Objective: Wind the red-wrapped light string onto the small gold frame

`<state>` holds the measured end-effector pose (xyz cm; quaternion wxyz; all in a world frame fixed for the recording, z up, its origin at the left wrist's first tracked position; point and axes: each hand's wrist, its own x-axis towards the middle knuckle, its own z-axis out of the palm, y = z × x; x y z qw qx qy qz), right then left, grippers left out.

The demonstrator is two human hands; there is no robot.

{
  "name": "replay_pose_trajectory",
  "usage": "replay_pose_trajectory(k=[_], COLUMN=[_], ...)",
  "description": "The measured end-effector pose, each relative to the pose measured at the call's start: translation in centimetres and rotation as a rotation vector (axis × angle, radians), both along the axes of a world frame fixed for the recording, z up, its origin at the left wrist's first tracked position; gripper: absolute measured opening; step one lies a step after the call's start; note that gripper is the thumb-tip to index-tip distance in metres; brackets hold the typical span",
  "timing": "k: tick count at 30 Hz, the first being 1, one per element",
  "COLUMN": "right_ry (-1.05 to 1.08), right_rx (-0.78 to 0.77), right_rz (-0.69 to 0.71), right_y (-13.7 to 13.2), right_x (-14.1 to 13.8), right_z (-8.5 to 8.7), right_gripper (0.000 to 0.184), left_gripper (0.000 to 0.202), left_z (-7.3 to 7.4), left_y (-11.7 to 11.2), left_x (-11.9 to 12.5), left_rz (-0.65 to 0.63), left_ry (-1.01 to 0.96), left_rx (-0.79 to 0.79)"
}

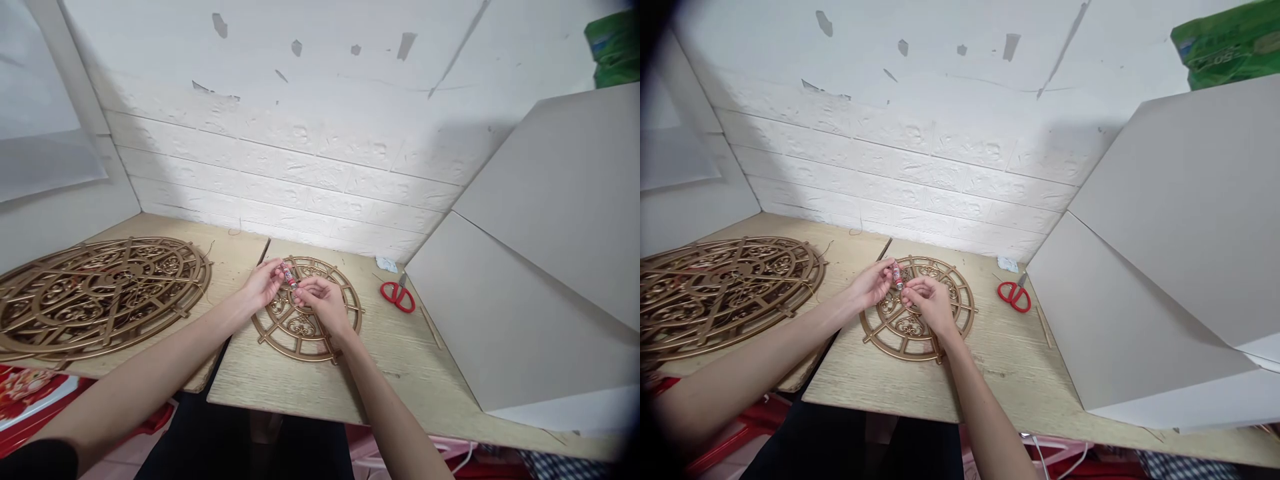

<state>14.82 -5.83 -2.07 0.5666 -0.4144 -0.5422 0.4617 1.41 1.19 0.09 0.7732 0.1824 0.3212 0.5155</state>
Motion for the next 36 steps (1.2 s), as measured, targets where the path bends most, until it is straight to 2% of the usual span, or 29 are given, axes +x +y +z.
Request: replay_pose_trajectory(k=[5, 10, 21, 36], right_ry=[0.035, 0.010, -0.029, 0.020], right_rx=[-0.016, -0.016, 0.034, 0.066], right_rz=[0.025, 0.076, 0.008, -0.040], right_y=[-0.1, 0.1, 0.2, 0.5], right_x=[0.1, 0.2, -0.2, -0.4], right_z=[0.2, -0.1, -0.5, -0.8], right_gripper=[0.016, 0.018, 0.018, 0.019], left_gripper=[0.014, 0.016, 0.014, 0.016], left_z=[0.7, 0.5, -0.9, -0.9], left_y=[0.3, 0.2, 0.3, -0.1], left_x=[-0.6, -0.4, 0.1, 0.3], left_rz=[0.057, 0.084, 0.079, 0.083], left_ry=[-0.009, 0.008, 0.027, 0.050], left_rx=[-0.044, -0.023, 0.019, 0.037])
